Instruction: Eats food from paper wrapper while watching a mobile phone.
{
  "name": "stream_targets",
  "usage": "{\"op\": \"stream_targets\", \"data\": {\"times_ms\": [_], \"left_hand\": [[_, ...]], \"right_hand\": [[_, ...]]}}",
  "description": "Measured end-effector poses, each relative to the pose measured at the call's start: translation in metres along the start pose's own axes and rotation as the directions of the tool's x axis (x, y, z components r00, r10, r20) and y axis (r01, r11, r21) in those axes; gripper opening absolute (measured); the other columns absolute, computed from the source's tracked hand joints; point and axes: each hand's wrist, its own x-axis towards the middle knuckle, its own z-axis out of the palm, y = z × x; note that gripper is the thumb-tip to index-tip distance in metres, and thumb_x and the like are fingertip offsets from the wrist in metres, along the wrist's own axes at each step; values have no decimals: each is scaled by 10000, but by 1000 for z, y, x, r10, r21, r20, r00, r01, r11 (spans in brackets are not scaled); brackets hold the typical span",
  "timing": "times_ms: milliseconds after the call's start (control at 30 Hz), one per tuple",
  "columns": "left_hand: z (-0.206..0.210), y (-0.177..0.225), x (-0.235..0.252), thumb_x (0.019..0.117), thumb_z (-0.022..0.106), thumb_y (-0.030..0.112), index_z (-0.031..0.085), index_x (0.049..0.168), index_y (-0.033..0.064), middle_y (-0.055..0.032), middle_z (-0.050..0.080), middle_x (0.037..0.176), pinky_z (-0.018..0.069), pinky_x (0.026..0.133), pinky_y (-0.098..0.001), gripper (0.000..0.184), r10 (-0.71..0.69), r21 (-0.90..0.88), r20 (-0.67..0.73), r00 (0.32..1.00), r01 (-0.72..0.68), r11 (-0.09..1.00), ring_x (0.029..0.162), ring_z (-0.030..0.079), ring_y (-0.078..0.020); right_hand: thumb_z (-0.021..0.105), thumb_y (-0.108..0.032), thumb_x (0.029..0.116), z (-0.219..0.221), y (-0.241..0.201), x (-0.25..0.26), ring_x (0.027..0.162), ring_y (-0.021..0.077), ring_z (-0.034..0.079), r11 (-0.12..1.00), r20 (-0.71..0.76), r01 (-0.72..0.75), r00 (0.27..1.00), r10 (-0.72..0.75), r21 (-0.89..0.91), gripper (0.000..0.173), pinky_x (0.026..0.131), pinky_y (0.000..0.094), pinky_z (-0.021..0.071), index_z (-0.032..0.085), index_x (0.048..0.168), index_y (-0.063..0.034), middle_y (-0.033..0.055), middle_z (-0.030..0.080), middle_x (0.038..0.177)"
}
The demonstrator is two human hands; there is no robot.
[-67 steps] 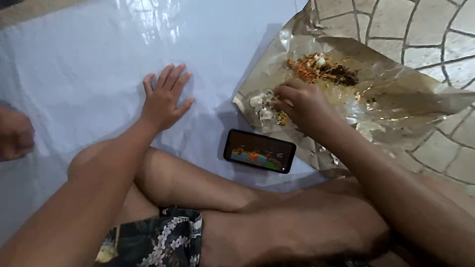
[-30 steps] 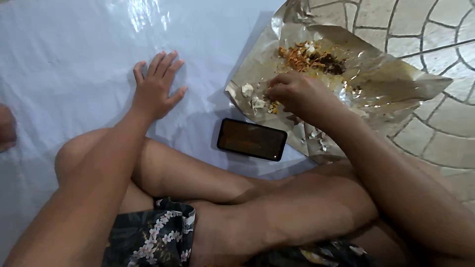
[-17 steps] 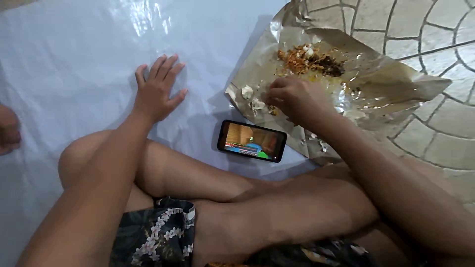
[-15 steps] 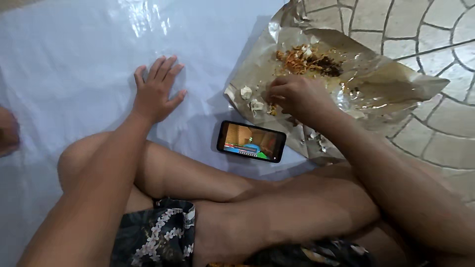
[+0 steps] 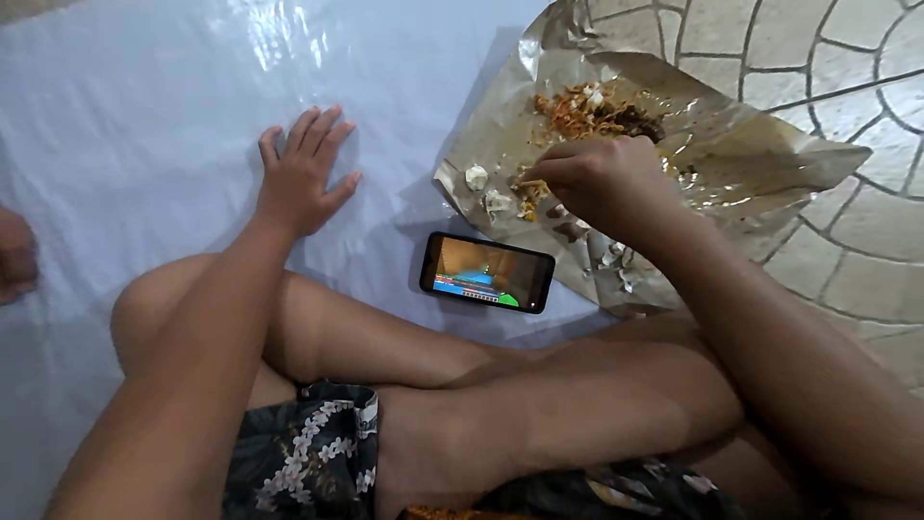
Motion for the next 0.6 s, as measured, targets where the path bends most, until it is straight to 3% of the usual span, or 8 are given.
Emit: {"op": "stream_targets", "data": {"times_ms": [100, 267, 467, 533, 600], "left_hand": [[0, 0, 0, 1007, 327, 617, 370, 1586, 229, -17, 285, 1690, 112, 1186, -668, 699, -2, 2, -1, 1000, 2, 1000, 1570, 216, -272], [0, -1, 1, 1009, 318, 624, 370, 1588, 217, -31, 292, 1687, 125, 1178, -678, 709, 14, 1, -7, 1000, -14, 1000, 1567, 221, -286], [-1, -1, 0, 1009, 324, 625, 383, 1583, 230, -17, 296, 1685, 124, 1187, -670, 699, 14, -14, -9, 1000, -14, 1000, 1568, 222, -276], [1, -1, 0, 1011, 330, 625, 397, 1576, 219, -27, 311, 1679, 134, 1180, -689, 698, 22, -21, -22, 1000, -23, 1000, 1562, 237, -294], [2, -2, 1, 1010, 329, 624, 414, 1566, 212, -34, 327, 1671, 141, 1175, -687, 697, 25, -21, -42, 999, -26, 999, 1556, 251, -301]], "right_hand": [[643, -2, 965, -3, 2, 1, 870, 380, 730, 998, -68, 20, 998, -15, 67, 167, 686, 607, 558, 778, 1019, -84, 139, 753, 1027], [613, 32, 965, -1, 12, 4, 905, 265, 720, 954, -42, -8, 999, 21, 299, 206, 824, 489, 599, 764, 1059, -70, 119, 734, 1056], [626, -123, 1007, -28, 30, -9, 954, 357, 728, 951, -107, -232, 960, 257, 202, 167, 823, 648, 548, 770, 1088, -100, 143, 756, 1054], [629, -160, 1005, -40, 47, -17, 928, 299, 726, 919, -164, -314, 920, 357, 237, 171, 842, 590, 556, 764, 1078, -86, 134, 754, 1014], [632, -142, 994, -46, 64, -21, 871, 200, 708, 869, -210, -343, 877, 432, 356, 181, 827, 437, 582, 745, 1085, -33, 125, 740, 982]]}}
